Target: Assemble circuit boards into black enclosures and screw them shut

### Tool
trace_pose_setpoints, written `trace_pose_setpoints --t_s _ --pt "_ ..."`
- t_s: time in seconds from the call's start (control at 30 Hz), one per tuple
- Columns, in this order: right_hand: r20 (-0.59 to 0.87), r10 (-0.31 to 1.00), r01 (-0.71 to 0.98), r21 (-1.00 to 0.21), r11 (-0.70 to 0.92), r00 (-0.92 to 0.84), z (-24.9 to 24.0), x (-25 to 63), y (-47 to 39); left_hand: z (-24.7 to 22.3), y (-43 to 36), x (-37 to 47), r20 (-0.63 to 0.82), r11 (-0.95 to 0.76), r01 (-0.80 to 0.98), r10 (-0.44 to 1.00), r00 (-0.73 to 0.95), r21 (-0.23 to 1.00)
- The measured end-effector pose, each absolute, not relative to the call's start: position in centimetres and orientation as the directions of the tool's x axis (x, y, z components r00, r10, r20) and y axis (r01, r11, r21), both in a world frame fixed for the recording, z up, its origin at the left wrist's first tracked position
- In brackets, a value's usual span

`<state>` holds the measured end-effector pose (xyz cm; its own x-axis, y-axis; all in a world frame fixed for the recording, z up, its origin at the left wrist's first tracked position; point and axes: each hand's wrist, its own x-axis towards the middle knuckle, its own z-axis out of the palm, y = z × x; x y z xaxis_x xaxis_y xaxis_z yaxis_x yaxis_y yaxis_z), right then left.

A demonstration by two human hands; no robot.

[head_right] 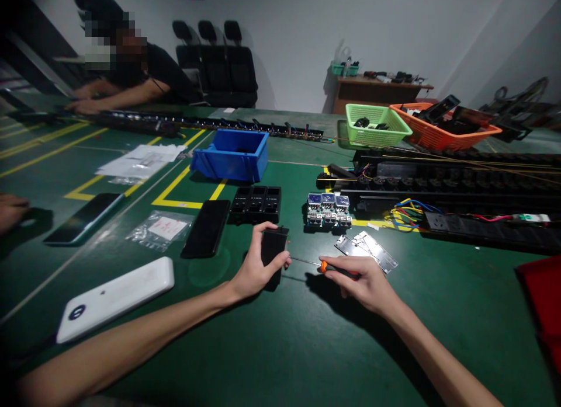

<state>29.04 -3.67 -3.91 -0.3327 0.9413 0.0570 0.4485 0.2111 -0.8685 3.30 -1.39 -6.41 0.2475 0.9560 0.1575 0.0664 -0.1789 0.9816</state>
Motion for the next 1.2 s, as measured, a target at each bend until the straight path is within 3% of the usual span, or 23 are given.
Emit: trace_pose_setpoints --t_s 0.13,0.27,0.37,0.47,0.53,0.6,0.77,1.0,1.2 --pt "0.308 0.853 0.513 -0.695 0.504 -0.421 -4.0 29.3 -3.6 -6.4 -1.4 3.4 0.153 -0.166 0.034 0.957 0.248 0.985" --pt "0.333 0.841 0.501 -0.688 0.525 -0.426 -4.0 29.3 -3.6 -6.4 -1.3 3.5 0.152 -0.158 0.002 0.954 0.258 0.987" --pt "0.172 0.933 0.468 -0.827 0.312 -0.317 -3.4 28.8 -3.8 -6.4 -1.3 3.5 0.156 -0.168 0.027 0.953 0.258 0.985" --pt "-0.095 0.962 0.216 -0.976 -0.039 -0.255 -2.7 28.2 -3.9 -6.3 -1.3 3.4 0.166 -0.189 0.070 0.955 0.247 0.980" --pt "-0.234 0.928 0.030 -0.971 -0.236 -0.289 -2.3 28.0 -3.7 -6.3 -1.4 3.4 0.175 -0.203 0.093 0.953 0.247 0.975" --pt "-0.348 0.874 -0.048 -0.921 -0.386 -0.339 -2.3 28.0 -3.4 -6.2 -1.5 3.5 0.185 -0.222 0.124 0.949 0.254 0.967" --pt "-0.490 0.743 0.032 -0.843 -0.537 -0.457 -3.0 28.4 -3.1 -6.0 -1.7 3.4 0.209 -0.264 0.184 0.939 0.272 0.947" --pt "-0.444 0.797 0.145 -0.894 -0.424 -0.409 -3.4 28.6 -3.0 -6.1 -1.8 3.3 0.202 -0.271 0.195 0.928 0.312 0.943" --pt "-0.199 0.903 0.333 -0.940 -0.067 -0.380 -3.6 29.1 -3.2 -6.0 -1.7 3.3 0.204 -0.266 0.197 0.936 0.288 0.944"
